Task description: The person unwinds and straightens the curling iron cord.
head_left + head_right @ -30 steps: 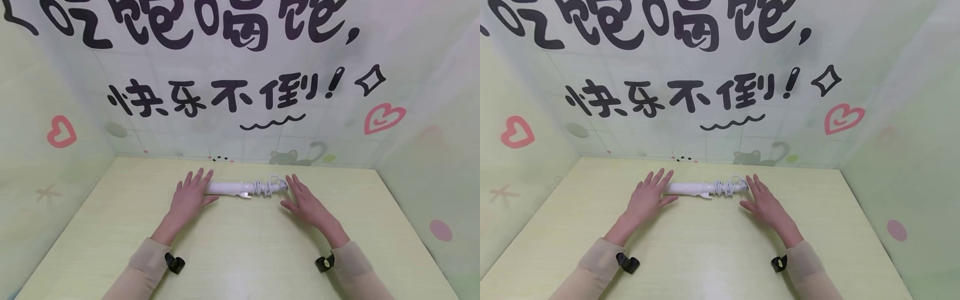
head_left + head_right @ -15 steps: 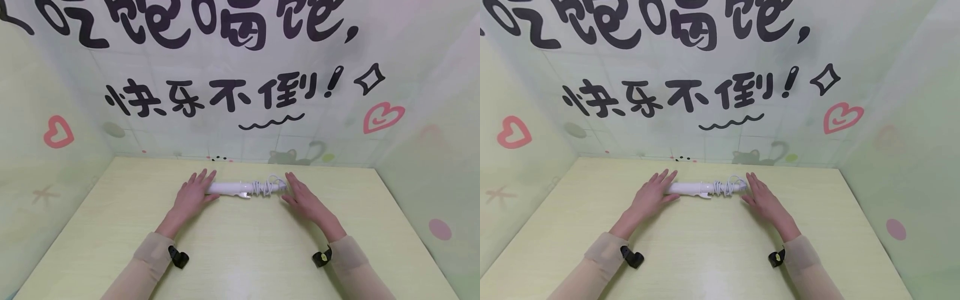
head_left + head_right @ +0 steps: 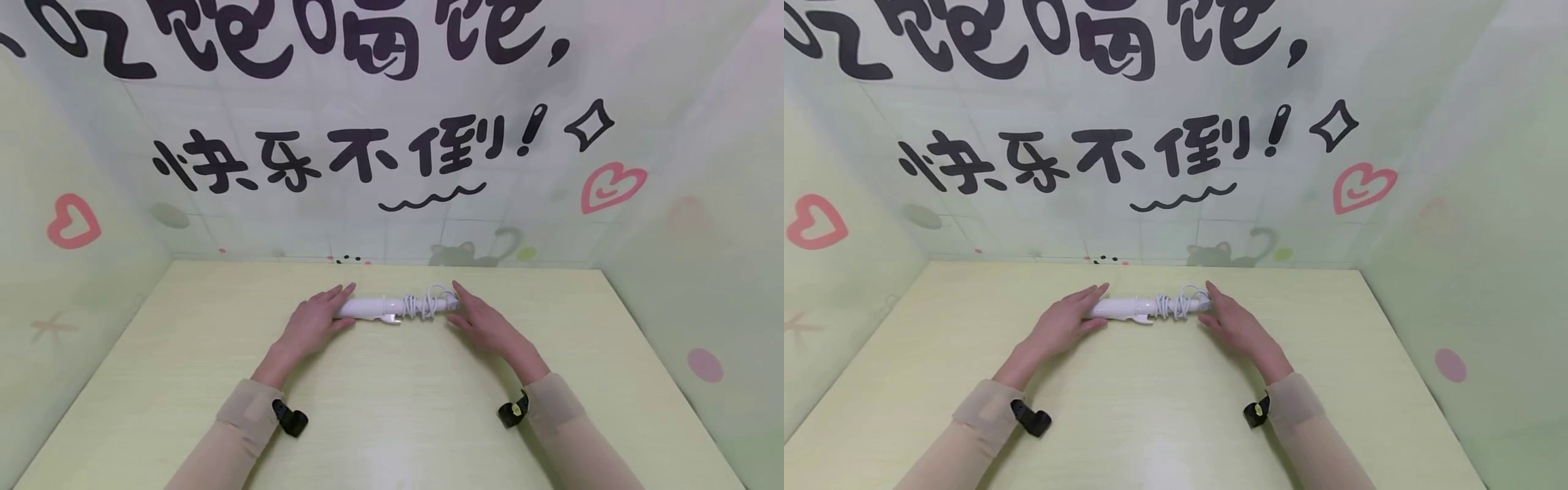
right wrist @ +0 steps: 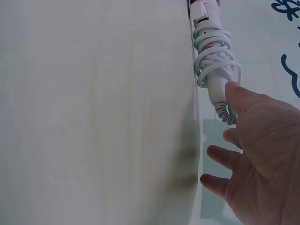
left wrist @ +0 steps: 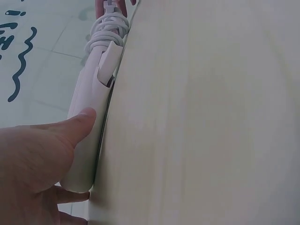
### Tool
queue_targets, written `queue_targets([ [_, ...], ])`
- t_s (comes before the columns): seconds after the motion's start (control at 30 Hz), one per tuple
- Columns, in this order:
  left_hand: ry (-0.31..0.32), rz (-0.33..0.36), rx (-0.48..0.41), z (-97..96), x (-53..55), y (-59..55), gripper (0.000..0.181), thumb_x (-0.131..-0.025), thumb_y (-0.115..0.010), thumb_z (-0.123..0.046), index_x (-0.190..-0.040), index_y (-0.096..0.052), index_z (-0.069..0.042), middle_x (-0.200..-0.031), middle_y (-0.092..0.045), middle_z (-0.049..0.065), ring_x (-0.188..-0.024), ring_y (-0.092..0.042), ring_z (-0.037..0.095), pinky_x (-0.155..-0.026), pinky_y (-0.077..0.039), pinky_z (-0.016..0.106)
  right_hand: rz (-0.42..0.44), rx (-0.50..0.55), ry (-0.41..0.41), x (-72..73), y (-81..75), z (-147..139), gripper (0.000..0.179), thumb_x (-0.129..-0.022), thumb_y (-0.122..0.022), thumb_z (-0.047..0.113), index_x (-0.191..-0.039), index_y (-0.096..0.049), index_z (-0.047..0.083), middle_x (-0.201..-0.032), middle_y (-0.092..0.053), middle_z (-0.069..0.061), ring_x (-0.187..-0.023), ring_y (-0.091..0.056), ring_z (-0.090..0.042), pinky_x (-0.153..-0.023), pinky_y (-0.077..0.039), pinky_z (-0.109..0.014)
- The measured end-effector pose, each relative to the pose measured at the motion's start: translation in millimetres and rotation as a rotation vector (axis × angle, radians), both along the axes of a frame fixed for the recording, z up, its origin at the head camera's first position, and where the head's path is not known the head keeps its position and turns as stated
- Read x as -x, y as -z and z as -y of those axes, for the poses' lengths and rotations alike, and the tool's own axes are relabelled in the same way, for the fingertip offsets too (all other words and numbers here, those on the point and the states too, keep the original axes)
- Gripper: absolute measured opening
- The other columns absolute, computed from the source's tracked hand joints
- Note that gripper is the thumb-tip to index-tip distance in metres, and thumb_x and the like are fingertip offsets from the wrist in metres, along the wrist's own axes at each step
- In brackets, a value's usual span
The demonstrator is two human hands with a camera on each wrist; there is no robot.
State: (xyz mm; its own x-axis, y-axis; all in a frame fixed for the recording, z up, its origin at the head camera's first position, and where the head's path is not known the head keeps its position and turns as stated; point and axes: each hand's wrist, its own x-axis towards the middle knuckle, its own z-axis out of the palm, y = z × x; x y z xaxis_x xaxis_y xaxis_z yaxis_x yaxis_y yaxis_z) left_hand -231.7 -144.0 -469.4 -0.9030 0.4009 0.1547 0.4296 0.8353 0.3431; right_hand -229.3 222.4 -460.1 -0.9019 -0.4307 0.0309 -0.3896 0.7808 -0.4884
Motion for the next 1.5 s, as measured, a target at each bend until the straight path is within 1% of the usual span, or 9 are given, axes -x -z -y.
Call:
queue_targets([
  [0.13, -0.003, 0.012, -0.002, -1.0, -0.6, -1.4, 0.071, -0.098, -0.071, -0.034, -0.159, -0.038, -0.016, -0.153, -0.047, 0.022, -0.132, -0.049, 0.051, -0.102, -0.036, 0.077, 0.01, -0.004, 0.007, 2.0, 2.5, 1.3, 0.074, -0.108, -0.056, 0.029, -0.161, -0.016, -0.003, -0.161, -0.03, -0.026, -0.145, -0.035, -0.042, -0.12, -0.027, -0.052],
  [0.5, -0.011, -0.008, 0.025, -0.6, -0.8, -0.2, 0.065, -0.099, -0.071, -0.028, -0.157, -0.044, -0.015, -0.144, -0.056, 0.019, -0.131, -0.05, 0.047, -0.102, -0.037, 0.076, -0.008, 0.009, 0.004, 2.0, 1.5, 3.6, 0.07, -0.107, -0.058, 0.028, -0.16, -0.024, -0.002, -0.153, -0.041, -0.03, -0.138, -0.043, -0.046, -0.116, -0.034, -0.056],
  [0.7, -0.006, -0.007, -0.021, -0.8, -1.3, 0.6, 0.057, -0.099, -0.071, -0.024, -0.151, -0.051, -0.011, -0.139, -0.06, 0.02, -0.13, -0.05, 0.048, -0.103, -0.034, 0.078, 0.037, 0.068, -0.009, -0.9, -0.1, 2.2, 0.068, -0.108, -0.054, 0.03, -0.16, -0.024, -0.001, -0.156, -0.038, -0.029, -0.141, -0.04, -0.046, -0.118, -0.03, -0.056],
  [0.8, -0.004, 0.005, -0.061, -2.1, -1.0, 1.6, 0.053, -0.099, -0.071, -0.022, -0.149, -0.054, -0.01, -0.137, -0.061, 0.02, -0.13, -0.05, 0.048, -0.104, -0.031, 0.079, 0.034, 0.081, -0.013, -2.1, -0.5, 0.9, 0.065, -0.109, -0.053, 0.028, -0.16, -0.025, -0.002, -0.153, -0.041, -0.03, -0.139, -0.043, -0.047, -0.117, -0.033, -0.057],
  [0.87, 0.0, 0.013, -0.082, -3.1, -0.6, 2.2, 0.051, -0.099, -0.071, -0.02, -0.147, -0.056, -0.01, -0.135, -0.061, 0.02, -0.129, -0.05, 0.048, -0.104, -0.03, 0.079, 0.023, 0.083, -0.013, -2.7, -0.9, 0.1, 0.063, -0.109, -0.053, 0.026, -0.159, -0.027, -0.002, -0.15, -0.046, -0.031, -0.135, -0.047, -0.046, -0.115, -0.036, -0.057],
  [0.97, 0.005, 0.021, -0.099, -3.6, 0.2, 3.0, 0.049, -0.098, -0.071, -0.019, -0.145, -0.058, -0.01, -0.132, -0.063, 0.02, -0.125, -0.051, 0.047, -0.104, -0.03, 0.079, 0.014, 0.079, -0.016, -3.0, -0.8, -0.6, 0.062, -0.108, -0.055, 0.024, -0.158, -0.029, -0.002, -0.134, -0.059, -0.029, -0.119, -0.06, -0.041, -0.109, -0.043, -0.056],
  [1.1, 0.015, 0.034, -0.127, -1.6, 2.0, 4.4, 0.049, -0.096, -0.073, -0.017, -0.143, -0.06, -0.009, -0.128, -0.064, 0.02, -0.12, -0.053, 0.045, -0.104, -0.03, 0.076, 0.036, 0.091, -0.023, -3.5, -0.1, -1.5, 0.062, -0.108, -0.056, 0.025, -0.159, -0.031, 0.0, -0.124, -0.064, -0.025, -0.104, -0.061, -0.032, -0.103, -0.048, -0.054],
  [1.3, 0.063, 0.082, -0.25, 3.7, 4.9, 7.3, 0.05, -0.094, -0.075, -0.012, -0.142, -0.06, -0.005, -0.122, -0.065, 0.019, -0.11, -0.055, 0.038, -0.097, -0.043, 0.055, 0.062, 0.137, -0.03, -5.7, -1.8, -4.0, 0.062, -0.106, -0.059, 0.025, -0.159, -0.033, 0.003, -0.141, -0.056, -0.029, -0.127, -0.056, -0.043, -0.11, -0.041, -0.058],
  [1.5, 0.077, 0.12, -0.345, 9.4, 1.6, 6.7, 0.051, -0.091, -0.078, -0.009, -0.14, -0.063, -0.006, -0.117, -0.066, 0.017, -0.107, -0.059, 0.035, -0.093, -0.048, 0.052, 0.103, 0.17, -0.024, -7.6, -1.3, -5.0, 0.063, -0.105, -0.061, 0.026, -0.158, -0.035, 0.003, -0.142, -0.056, -0.028, -0.134, -0.049, -0.045, -0.113, -0.037, -0.059],
])
